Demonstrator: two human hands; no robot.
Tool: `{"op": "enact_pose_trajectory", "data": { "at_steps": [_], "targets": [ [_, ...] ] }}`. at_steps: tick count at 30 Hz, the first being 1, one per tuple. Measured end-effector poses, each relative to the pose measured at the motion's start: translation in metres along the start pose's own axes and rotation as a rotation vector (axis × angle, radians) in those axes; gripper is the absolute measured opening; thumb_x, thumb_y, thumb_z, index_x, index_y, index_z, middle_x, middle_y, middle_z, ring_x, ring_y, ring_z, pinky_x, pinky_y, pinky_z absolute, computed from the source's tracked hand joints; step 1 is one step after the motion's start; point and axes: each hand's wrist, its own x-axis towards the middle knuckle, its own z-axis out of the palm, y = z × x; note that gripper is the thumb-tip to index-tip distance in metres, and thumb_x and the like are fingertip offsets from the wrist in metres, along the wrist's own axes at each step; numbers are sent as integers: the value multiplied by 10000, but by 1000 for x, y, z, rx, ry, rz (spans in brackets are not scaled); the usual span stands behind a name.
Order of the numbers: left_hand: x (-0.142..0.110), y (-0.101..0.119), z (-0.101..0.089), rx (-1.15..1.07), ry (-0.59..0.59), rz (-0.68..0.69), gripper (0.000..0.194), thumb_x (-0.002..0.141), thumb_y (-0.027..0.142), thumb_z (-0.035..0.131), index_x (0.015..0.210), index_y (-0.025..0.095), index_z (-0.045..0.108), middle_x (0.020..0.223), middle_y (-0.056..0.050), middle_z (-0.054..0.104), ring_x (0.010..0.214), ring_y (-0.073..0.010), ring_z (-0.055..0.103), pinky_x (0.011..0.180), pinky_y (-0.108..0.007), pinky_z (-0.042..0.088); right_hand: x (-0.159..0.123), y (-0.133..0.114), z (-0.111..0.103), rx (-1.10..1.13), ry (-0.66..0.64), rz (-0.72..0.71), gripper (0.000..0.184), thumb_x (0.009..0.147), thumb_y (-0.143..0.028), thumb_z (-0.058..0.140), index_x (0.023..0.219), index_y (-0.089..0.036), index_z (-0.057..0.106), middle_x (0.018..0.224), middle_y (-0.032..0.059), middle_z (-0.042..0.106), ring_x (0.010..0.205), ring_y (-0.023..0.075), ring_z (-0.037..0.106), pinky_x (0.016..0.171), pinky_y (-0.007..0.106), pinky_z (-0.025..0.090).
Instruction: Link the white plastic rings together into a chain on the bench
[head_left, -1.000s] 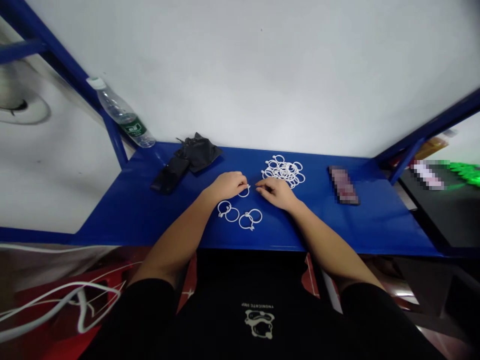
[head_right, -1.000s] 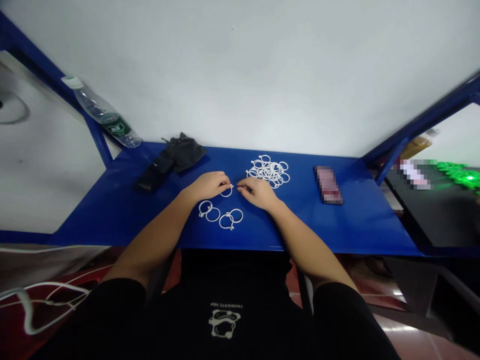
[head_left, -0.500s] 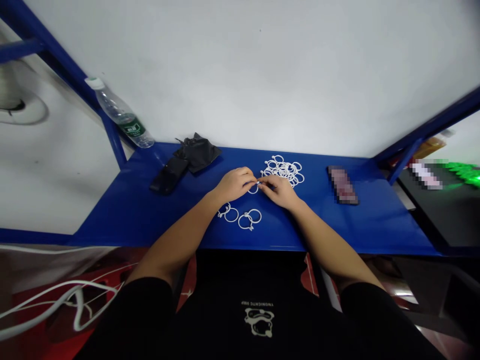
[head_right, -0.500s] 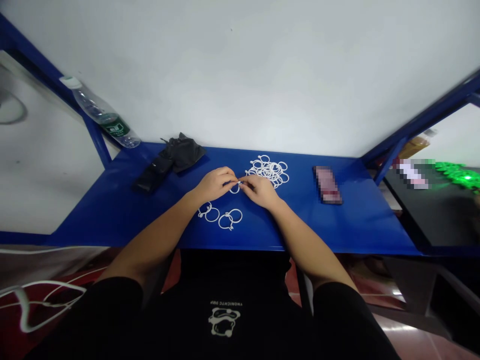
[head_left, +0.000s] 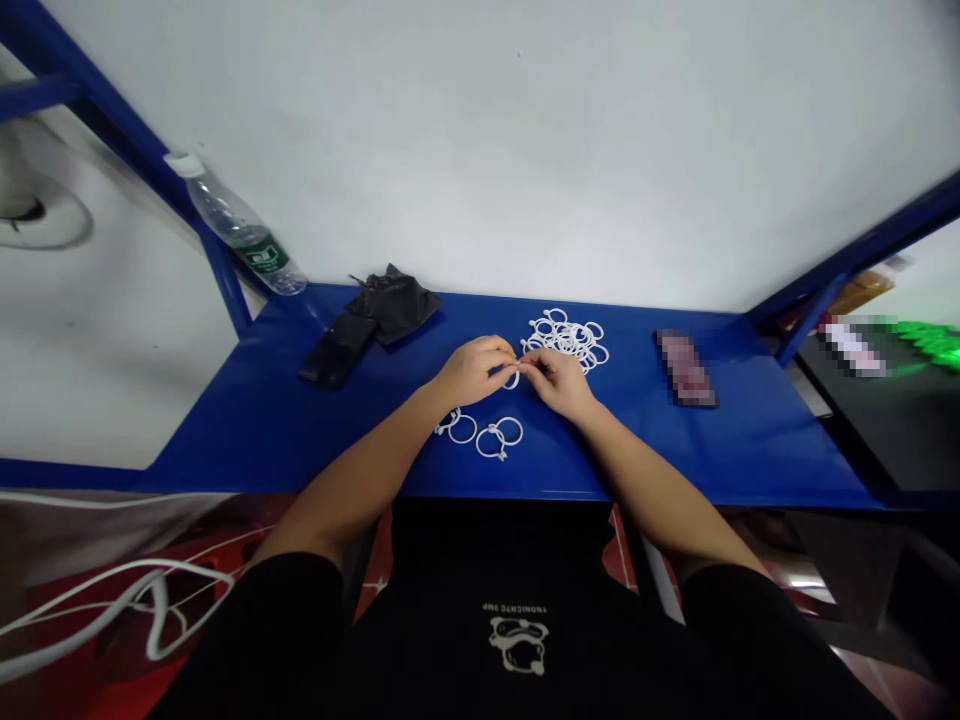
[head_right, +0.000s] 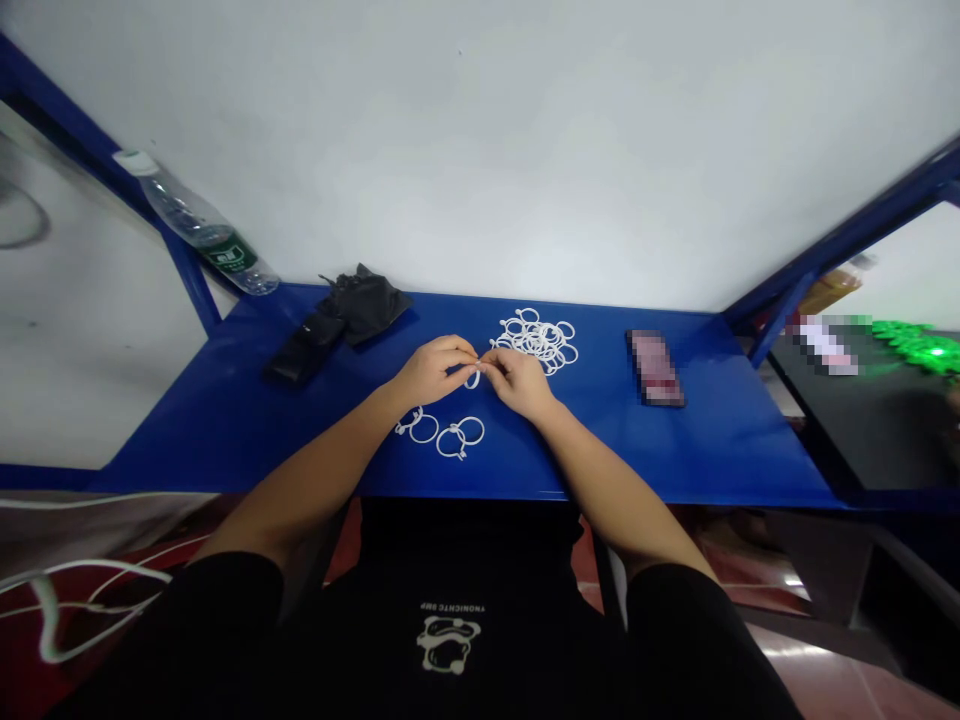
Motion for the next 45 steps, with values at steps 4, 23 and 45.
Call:
{"op": "enact_pose_trajectory", "data": {
  "at_steps": [4, 23, 45],
  "targets": [
    [1, 3, 0, -59, 31, -23, 162, 1035, 247, 650, 967, 200, 790, 1053, -76, 756, 977, -186, 725, 892, -344, 602, -1, -3, 3, 10, 39, 8, 283, 1061, -460, 596, 944, -227, 706, 771, 25, 732, 657, 177, 653, 638, 299, 502],
    [3, 5, 3, -212, 80, -97, 149, 1040, 223, 649, 1104, 208, 782, 1130, -80, 744, 1014, -183, 719, 881, -348, 620, -3, -4, 11, -27, 191, -84, 268, 1101, -416, 530, 1191, -277, 741, 1101, 87, 818, 956, 243, 774, 867, 412, 635],
    [-2, 12, -1, 74, -421, 7, 140, 970, 235, 715, 863, 226, 804, 1172, -58, 785, 1060, -244, 722, 994, -420, 520, 2, 4, -11, -53, 453, -50, 232, 1047, -440, 601, 1176, -267, 688, 1131, 98, 691, 701, 186, 621, 694, 418, 602]
  ]
}}
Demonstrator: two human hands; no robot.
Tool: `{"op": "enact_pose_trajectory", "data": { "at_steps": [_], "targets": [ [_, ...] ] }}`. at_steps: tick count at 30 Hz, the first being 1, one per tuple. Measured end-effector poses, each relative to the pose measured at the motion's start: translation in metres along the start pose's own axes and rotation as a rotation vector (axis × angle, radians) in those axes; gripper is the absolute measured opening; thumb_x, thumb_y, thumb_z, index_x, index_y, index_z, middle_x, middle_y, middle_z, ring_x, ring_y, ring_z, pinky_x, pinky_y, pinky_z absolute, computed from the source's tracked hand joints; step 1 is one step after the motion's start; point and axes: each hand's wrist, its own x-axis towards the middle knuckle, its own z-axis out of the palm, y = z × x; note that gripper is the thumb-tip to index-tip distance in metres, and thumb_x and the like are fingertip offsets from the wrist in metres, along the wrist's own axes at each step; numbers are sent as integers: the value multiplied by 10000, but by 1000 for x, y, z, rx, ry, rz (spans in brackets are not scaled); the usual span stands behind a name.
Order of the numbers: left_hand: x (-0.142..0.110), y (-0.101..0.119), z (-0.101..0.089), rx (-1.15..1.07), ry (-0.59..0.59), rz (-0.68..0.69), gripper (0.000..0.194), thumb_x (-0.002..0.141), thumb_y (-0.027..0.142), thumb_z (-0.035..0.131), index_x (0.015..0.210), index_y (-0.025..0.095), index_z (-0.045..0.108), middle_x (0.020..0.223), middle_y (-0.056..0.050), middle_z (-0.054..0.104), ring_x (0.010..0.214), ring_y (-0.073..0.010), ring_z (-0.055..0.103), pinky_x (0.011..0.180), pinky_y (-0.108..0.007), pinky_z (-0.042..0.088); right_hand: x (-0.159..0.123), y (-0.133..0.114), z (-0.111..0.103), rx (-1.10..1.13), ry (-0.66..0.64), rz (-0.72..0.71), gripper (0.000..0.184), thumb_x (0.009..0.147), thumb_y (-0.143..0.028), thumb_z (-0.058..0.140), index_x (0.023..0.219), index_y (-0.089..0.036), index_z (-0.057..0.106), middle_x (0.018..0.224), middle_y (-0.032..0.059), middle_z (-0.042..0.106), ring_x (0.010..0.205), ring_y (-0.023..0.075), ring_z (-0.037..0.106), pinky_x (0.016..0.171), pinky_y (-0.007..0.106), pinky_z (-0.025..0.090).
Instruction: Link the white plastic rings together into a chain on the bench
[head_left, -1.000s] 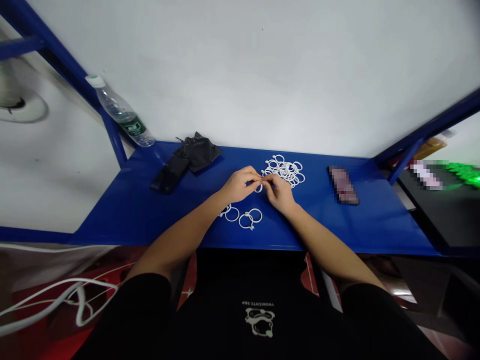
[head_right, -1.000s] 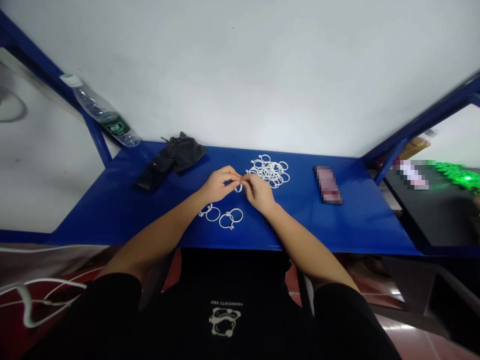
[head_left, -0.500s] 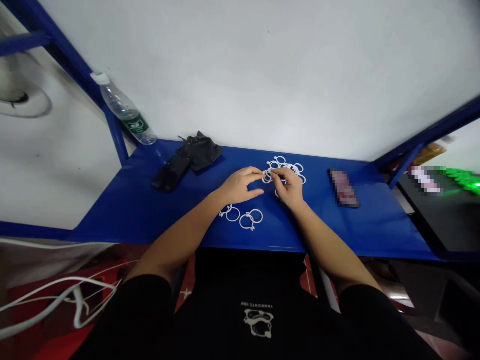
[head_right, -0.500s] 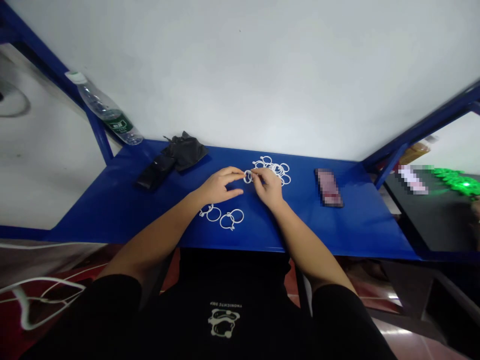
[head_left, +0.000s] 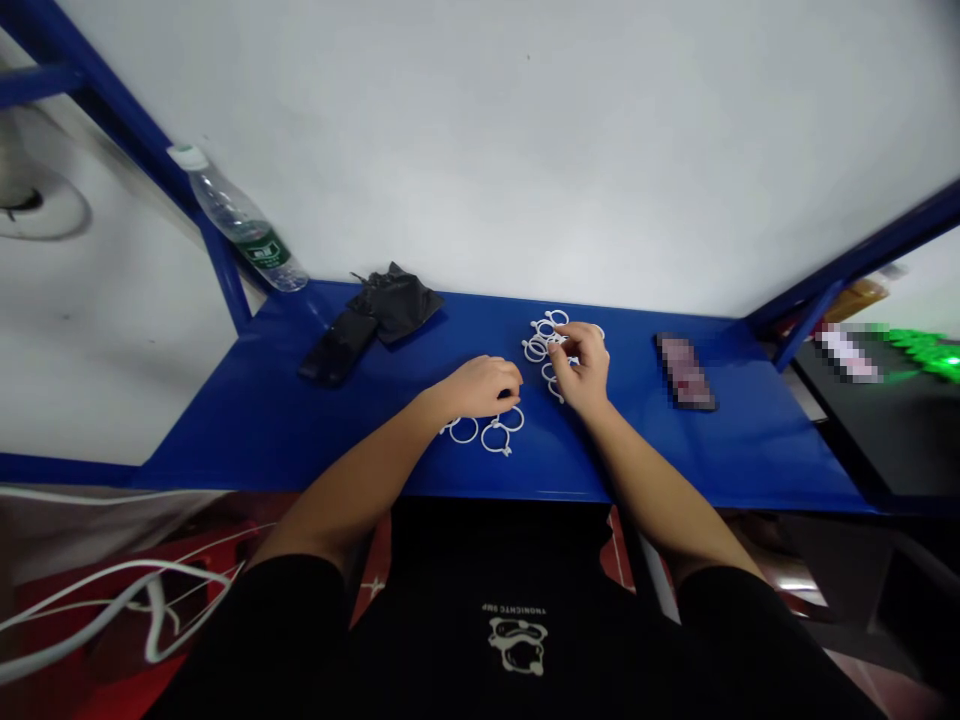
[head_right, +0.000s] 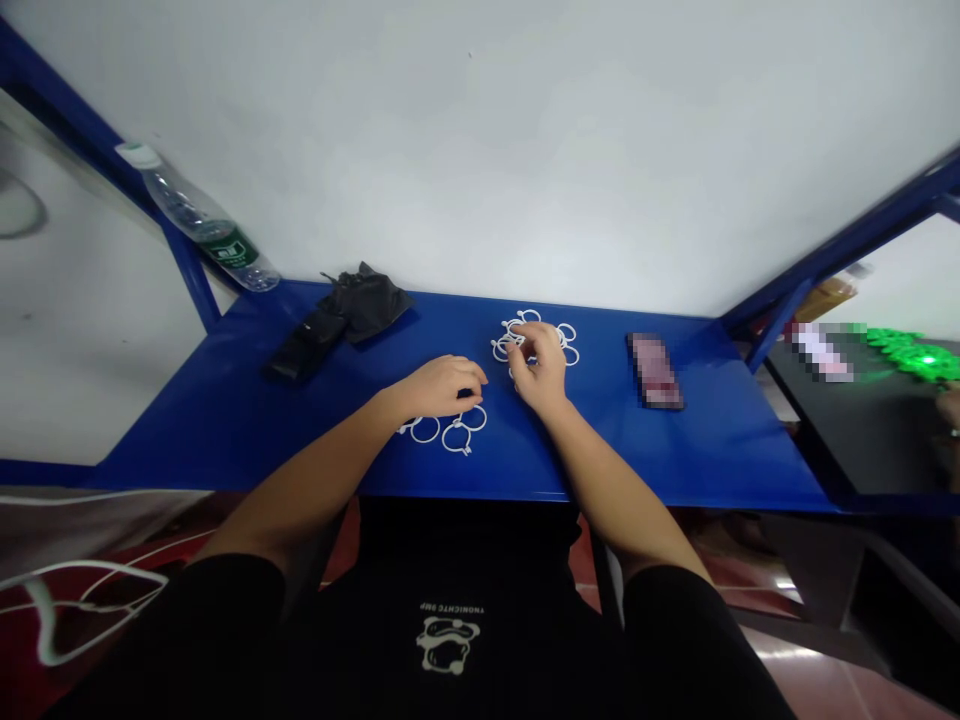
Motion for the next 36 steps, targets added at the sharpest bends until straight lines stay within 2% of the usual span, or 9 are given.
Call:
{"op": "enact_pose_trajectory", "data": {
  "at_steps": [3, 7, 10, 13, 20, 23, 26, 31, 36],
  "targets": [
    [-1, -3, -3, -39, 67, -6, 96, 941, 314, 780, 964, 223, 805, 1131, -69, 782, 1040, -251, 718, 1002, -429, 525, -3, -3, 3, 32, -91, -23, 219, 1046, -434, 597, 1159, -279, 701, 1108, 100, 716, 711, 203, 634, 717, 445, 607],
    [-3, -6, -3, -66, -2, -8, 225, 815, 365, 912, 959, 225, 812, 1171, -80, 751, 1081, -271, 698, 1029, -433, 519, -4, -3, 6, 72, -137, -30, 195, 1041, -418, 604, 1098, -274, 722, 1079, 98, 730, 710, 203, 632, 703, 437, 596],
    [-2, -7, -2, -14, -36, -59, 61, 897, 276, 812, 871, 220, 805, 1113, -71, 749, 1031, -252, 698, 968, -399, 521, -4, -1, 6, 76, -171, -35, 195, 1044, -406, 602, 1062, -261, 732, 1032, 89, 742, 712, 197, 633, 707, 419, 588],
    [-1, -9, -4, 76, -13, -137, 111, 946, 196, 704, 871, 206, 785, 1060, -61, 762, 982, -238, 709, 881, -363, 511, -4, 2, 6, 75, -206, -46, 203, 1054, -396, 591, 1049, -254, 736, 947, 66, 747, 723, 193, 641, 720, 396, 580],
    [0, -7, -12, 72, 298, -460, 121, 1023, 264, 642, 1082, 207, 731, 814, -15, 768, 778, -196, 726, 731, -301, 471, -7, 4, 6, 128, -426, -118, 289, 1002, -482, 723, 1179, -254, 725, 932, 31, 769, 659, 148, 650, 653, 313, 559],
    [0, -4, -11, -11, 383, -527, 259, 1004, 209, 635, 1258, 207, 680, 729, 24, 737, 697, -179, 703, 683, -284, 457, -9, 2, 8, 116, -469, -176, 405, 958, -557, 778, 1222, -256, 716, 954, 38, 775, 663, 149, 655, 638, 304, 550],
    [1, 0, -7, -40, 371, -499, 340, 984, 163, 615, 1318, 203, 668, 719, 27, 736, 689, -176, 702, 689, -283, 470, -10, 1, 10, 93, -459, -221, 408, 967, -553, 772, 1240, -255, 714, 953, 40, 777, 693, 161, 673, 656, 307, 556],
    [1, -2, 2, -28, 296, -386, 419, 968, 168, 630, 1386, 187, 666, 803, -8, 776, 743, -180, 728, 700, -285, 490, -10, -3, 12, 78, -408, -279, 191, 1065, -376, 655, 1182, -256, 746, 992, 58, 801, 850, 189, 742, 751, 325, 592],
    [-2, -12, 6, -9, 355, -194, 472, 1019, 277, 636, 1479, 175, 623, 775, 8, 757, 709, -151, 707, 727, -285, 500, -7, -3, 7, 65, -307, -233, 173, 1072, -369, 649, 1101, -237, 757, 996, 75, 818, 861, 199, 755, 762, 338, 602]
  ]
}}
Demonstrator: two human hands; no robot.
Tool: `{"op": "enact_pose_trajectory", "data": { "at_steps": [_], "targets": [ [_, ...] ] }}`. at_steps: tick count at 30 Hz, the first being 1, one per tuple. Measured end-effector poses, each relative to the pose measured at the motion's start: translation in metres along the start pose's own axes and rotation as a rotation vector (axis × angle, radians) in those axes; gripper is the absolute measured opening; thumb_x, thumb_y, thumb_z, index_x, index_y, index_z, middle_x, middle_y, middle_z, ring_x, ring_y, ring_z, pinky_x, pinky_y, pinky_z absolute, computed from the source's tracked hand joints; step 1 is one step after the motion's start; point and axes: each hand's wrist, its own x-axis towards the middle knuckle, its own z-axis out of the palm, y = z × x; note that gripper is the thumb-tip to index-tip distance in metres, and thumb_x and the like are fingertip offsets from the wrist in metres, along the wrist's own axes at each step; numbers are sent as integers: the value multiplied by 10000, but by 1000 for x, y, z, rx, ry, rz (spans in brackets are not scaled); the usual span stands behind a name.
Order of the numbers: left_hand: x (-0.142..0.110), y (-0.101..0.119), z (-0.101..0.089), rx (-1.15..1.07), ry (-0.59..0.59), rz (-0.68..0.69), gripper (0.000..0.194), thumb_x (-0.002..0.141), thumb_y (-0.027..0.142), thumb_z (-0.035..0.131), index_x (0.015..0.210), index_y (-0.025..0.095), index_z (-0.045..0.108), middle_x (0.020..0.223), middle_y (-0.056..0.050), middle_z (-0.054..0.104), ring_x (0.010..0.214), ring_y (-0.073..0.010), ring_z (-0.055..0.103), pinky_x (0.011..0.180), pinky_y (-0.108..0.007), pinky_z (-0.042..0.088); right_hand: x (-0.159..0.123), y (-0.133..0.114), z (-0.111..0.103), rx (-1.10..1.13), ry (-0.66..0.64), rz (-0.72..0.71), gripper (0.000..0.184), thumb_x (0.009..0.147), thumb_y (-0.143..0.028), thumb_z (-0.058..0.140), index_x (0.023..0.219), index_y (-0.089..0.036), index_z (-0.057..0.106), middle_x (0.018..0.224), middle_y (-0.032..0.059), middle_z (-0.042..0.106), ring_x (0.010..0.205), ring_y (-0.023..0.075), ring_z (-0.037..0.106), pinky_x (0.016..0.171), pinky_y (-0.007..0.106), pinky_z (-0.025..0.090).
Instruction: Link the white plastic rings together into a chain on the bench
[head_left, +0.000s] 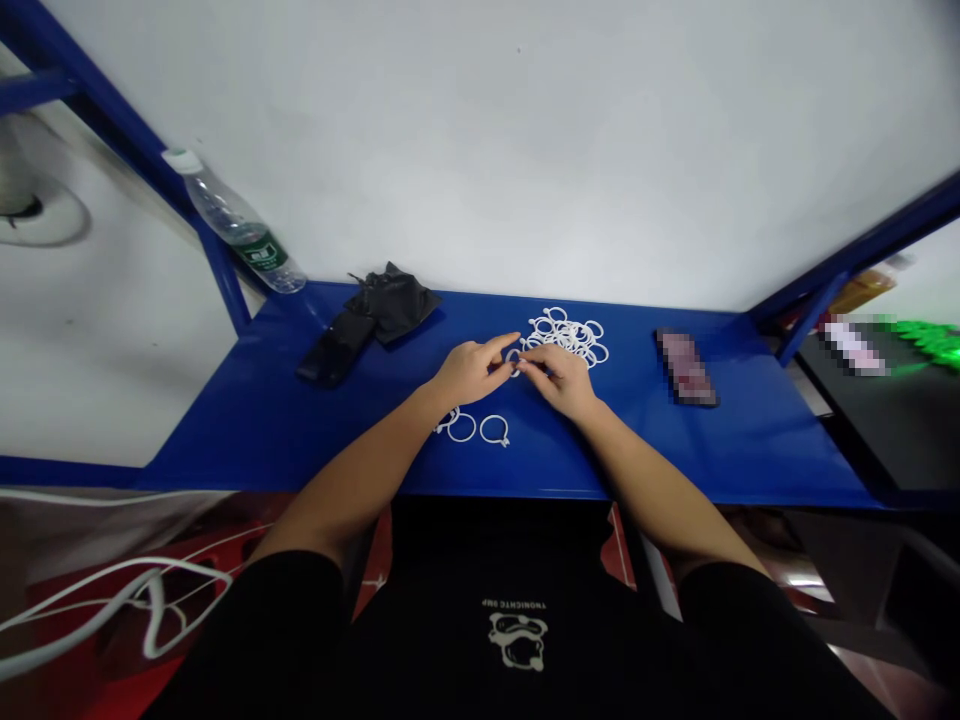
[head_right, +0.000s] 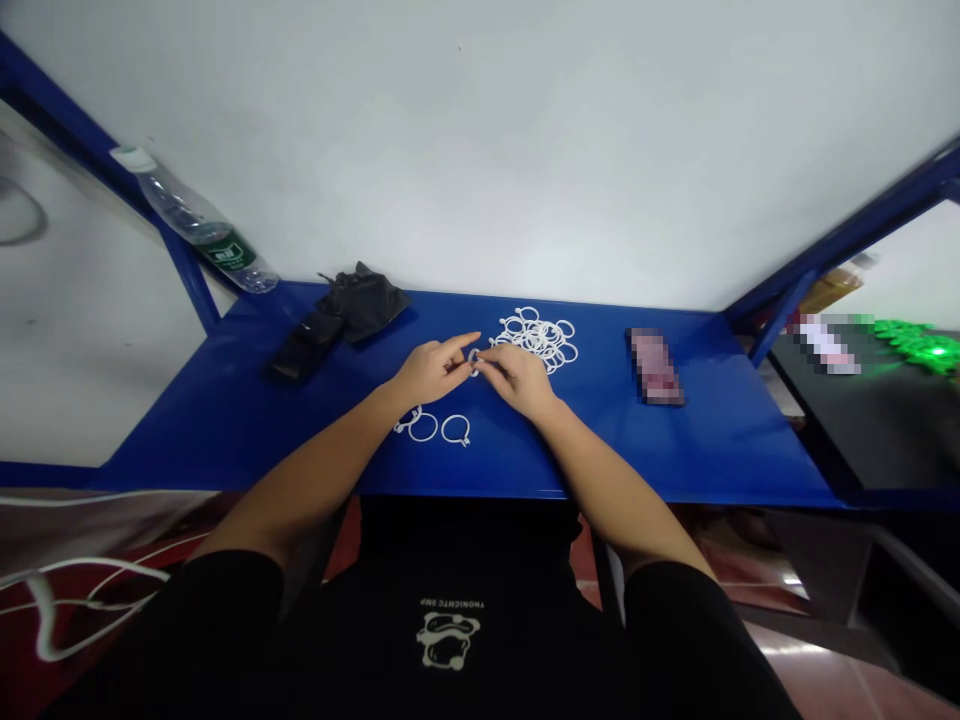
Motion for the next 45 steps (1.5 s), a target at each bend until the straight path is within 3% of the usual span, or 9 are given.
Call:
{"op": "enact_pose_trajectory", "data": {
  "at_steps": [5, 9, 16, 20, 24, 28, 31, 37, 45],
  "targets": [
    [0, 0, 1, 73, 54, 118, 323, 1044, 341, 627, 1311, 199, 741, 883, -34, 798, 830, -177, 746, 809, -324, 507, 1, -3, -2, 12, 27, -1, 164, 1064, -340, 646, 1022, -228, 757, 906, 46, 808, 767, 168, 734, 713, 302, 580],
    [3, 2, -11, 121, -56, 104, 302, 1035, 353, 638, 1280, 230, 765, 991, -56, 811, 902, -196, 751, 845, -335, 507, 0, -7, -1, 10, 62, -3, 183, 1030, -308, 649, 897, -227, 745, 785, 10, 772, 639, 136, 678, 616, 267, 533],
    [3, -20, -76, 200, -519, -463, 566, 732, 632, 893, 1107, 221, 794, 1050, -77, 802, 913, -267, 741, 755, -338, 508, 2, 4, -9, -107, 375, 262, 188, 971, -400, 701, 904, -236, 763, 633, -22, 670, 567, 149, 605, 615, 305, 522],
    [1, -29, -93, 144, -748, -535, 726, 577, 631, 962, 1141, 230, 743, 1109, -64, 788, 929, -263, 736, 740, -322, 507, 5, 11, -15, -87, 475, 331, 182, 962, -413, 734, 1007, -238, 762, 640, -40, 649, 562, 145, 581, 617, 306, 516],
    [-1, -32, -84, 150, -795, -483, 707, 562, 624, 966, 1105, 244, 723, 1029, -44, 783, 893, -263, 726, 718, -321, 491, 3, 2, -13, 34, 172, 205, 226, 985, -461, 733, 1004, -238, 762, 671, -30, 664, 599, 141, 610, 633, 296, 505],
    [-4, -36, -68, 168, -606, -423, 534, 633, 550, 957, 1007, 246, 728, 906, -33, 765, 775, -238, 699, 660, -317, 454, 0, -21, -1, 148, -435, 24, 405, 895, -587, 831, 1098, -241, 780, 810, -3, 732, 705, 150, 680, 667, 281, 492],
    [-6, -38, -56, 134, -477, -339, 441, 731, 490, 922, 1043, 242, 733, 880, -26, 764, 730, -213, 677, 639, -302, 427, -2, -30, 8, 145, -672, 5, 402, 867, -578, 859, 1085, -249, 780, 851, -10, 746, 725, 152, 687, 657, 272, 461],
    [-2, -24, -32, 138, -351, -192, 217, 930, 286, 725, 1136, 230, 762, 1000, -45, 761, 872, -215, 708, 733, -303, 484, -2, -12, 5, -37, -579, 82, 103, 988, -236, 704, 1065, -226, 771, 1000, 30, 791, 784, 157, 692, 713, 284, 454],
    [0, -6, -14, 103, -329, -85, 281, 970, 211, 626, 1226, 220, 741, 1139, -62, 759, 1016, -232, 732, 877, -337, 548, 1, 4, -8, -9, -639, 138, 278, 854, -387, 892, 1037, -219, 768, 905, 13, 721, 749, 157, 644, 686, 276, 434]
  ]
}}
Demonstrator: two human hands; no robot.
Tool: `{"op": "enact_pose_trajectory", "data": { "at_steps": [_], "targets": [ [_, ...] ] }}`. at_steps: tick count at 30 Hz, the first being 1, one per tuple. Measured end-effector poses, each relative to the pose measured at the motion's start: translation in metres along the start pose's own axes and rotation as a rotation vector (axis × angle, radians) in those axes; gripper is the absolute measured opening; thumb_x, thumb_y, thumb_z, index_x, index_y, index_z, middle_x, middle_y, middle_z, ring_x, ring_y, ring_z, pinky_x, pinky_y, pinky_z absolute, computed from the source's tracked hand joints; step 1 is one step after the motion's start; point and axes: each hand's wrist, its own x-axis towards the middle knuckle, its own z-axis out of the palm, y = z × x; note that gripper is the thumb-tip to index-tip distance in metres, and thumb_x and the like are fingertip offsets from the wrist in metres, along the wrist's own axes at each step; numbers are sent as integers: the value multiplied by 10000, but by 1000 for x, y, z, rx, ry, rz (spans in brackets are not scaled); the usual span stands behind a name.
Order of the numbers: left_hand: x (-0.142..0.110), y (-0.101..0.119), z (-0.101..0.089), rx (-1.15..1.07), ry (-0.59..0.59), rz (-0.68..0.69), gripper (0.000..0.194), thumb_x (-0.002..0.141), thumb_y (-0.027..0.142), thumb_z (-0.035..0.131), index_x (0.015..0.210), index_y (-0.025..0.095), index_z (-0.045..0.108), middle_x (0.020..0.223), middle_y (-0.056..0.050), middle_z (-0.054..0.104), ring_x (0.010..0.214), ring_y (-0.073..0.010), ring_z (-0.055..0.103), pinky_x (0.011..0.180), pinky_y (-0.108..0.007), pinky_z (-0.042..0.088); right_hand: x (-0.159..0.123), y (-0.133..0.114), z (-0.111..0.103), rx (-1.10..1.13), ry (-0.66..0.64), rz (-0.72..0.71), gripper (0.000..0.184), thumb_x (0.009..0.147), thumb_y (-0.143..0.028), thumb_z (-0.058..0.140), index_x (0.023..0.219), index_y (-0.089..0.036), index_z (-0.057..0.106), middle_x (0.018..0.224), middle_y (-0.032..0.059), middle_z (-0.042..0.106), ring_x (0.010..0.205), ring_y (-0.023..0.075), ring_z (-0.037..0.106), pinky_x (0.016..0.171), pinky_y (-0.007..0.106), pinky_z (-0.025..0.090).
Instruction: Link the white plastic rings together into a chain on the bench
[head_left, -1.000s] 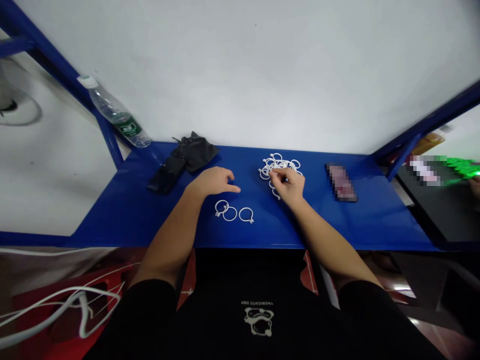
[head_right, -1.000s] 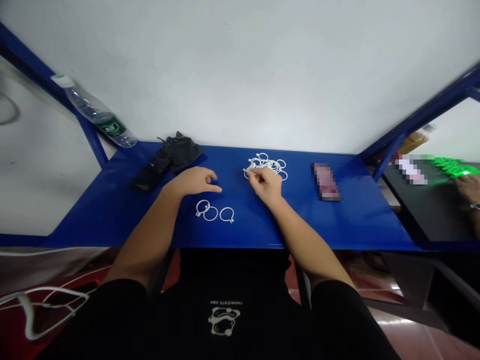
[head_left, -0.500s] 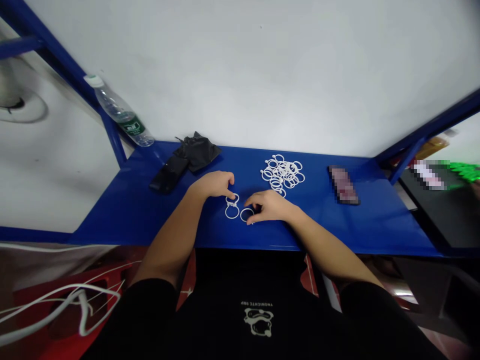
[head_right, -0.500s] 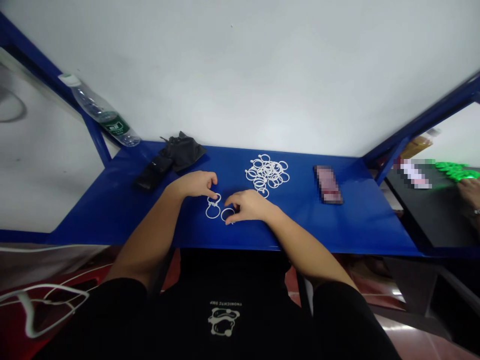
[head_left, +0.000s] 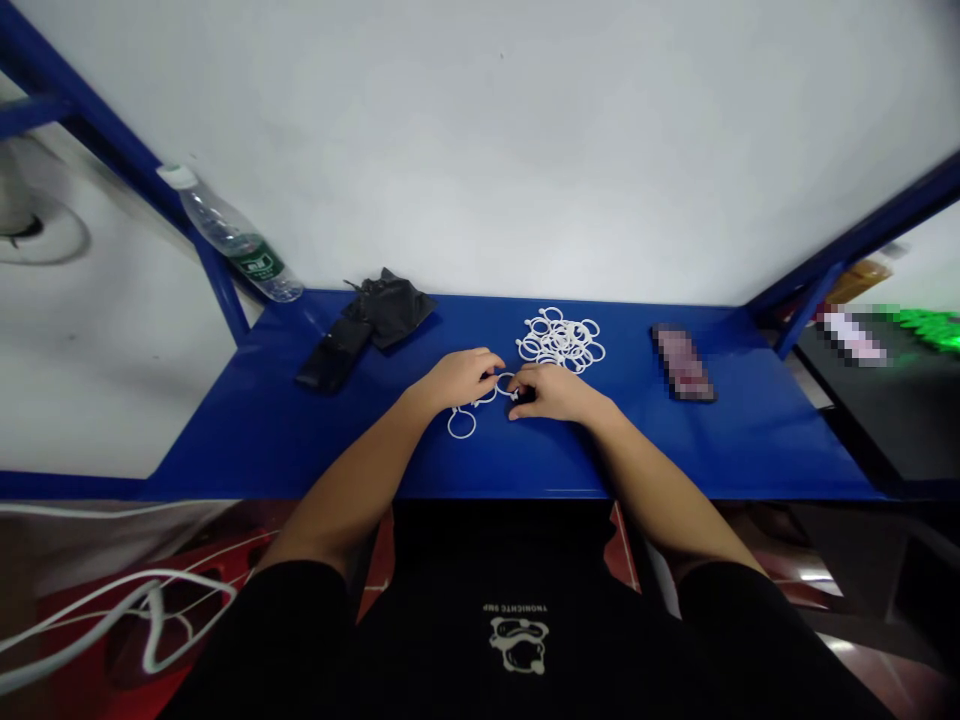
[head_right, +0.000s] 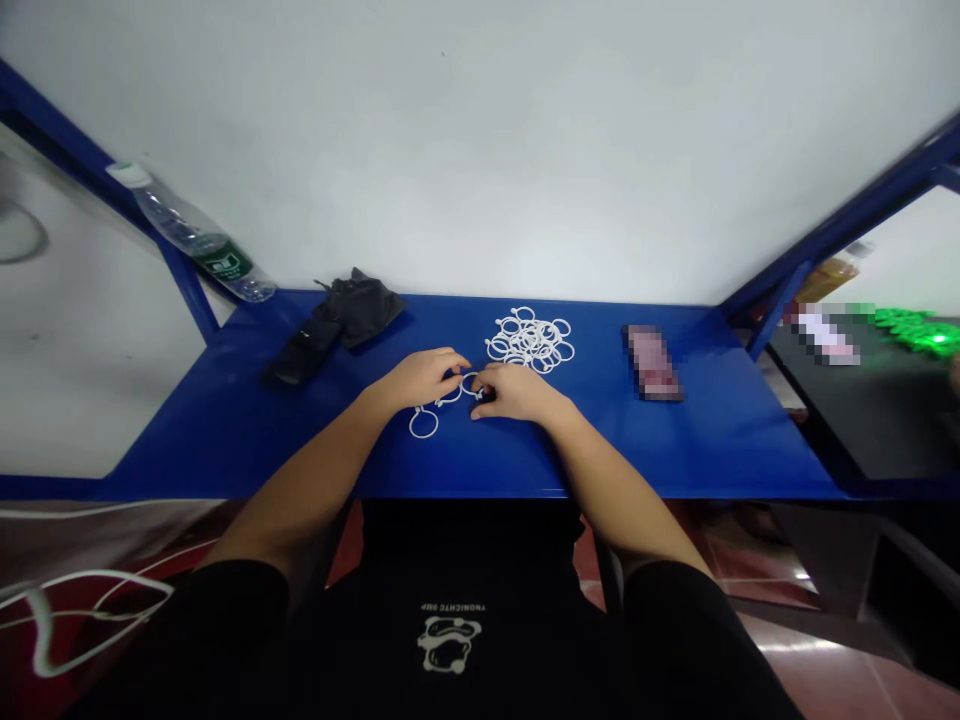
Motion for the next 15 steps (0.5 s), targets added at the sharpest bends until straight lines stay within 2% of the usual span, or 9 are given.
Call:
{"op": "enact_pose_trajectory", "data": {
  "at_steps": [5, 8, 11, 15],
  "targets": [
    [0, 1, 1, -24, 51, 61, 221, 971, 240, 656, 1168, 214, 751, 1088, -59, 765, 988, -216, 733, 854, -319, 544, 0, -2, 4, -25, 58, -32, 60, 948, -189, 728, 1001, -209, 745, 943, 39, 739, 798, 171, 662, 736, 289, 466],
    [-1, 4, 0, -38, 103, 102, 214, 981, 287, 669, 1164, 207, 746, 1100, -66, 758, 972, -205, 727, 838, -303, 536, 0, -5, 3, -24, 162, -20, 118, 1003, -203, 634, 1051, -200, 741, 946, 58, 768, 829, 194, 695, 755, 308, 495],
    [-2, 8, -1, -70, 134, 123, 217, 1030, 319, 614, 1160, 210, 749, 1053, -61, 765, 934, -191, 720, 834, -295, 530, 0, -8, 0, 15, 274, -46, 179, 1027, -219, 583, 1105, -205, 743, 969, 68, 786, 857, 204, 721, 781, 324, 535],
    [-1, 8, -2, -73, 145, 176, 267, 1073, 331, 535, 1135, 209, 764, 1030, -69, 772, 939, -196, 719, 843, -302, 529, 1, -9, 1, 51, 353, -96, 187, 1042, -242, 566, 1104, -212, 740, 962, 69, 790, 848, 202, 724, 790, 338, 566]
  ]
}}
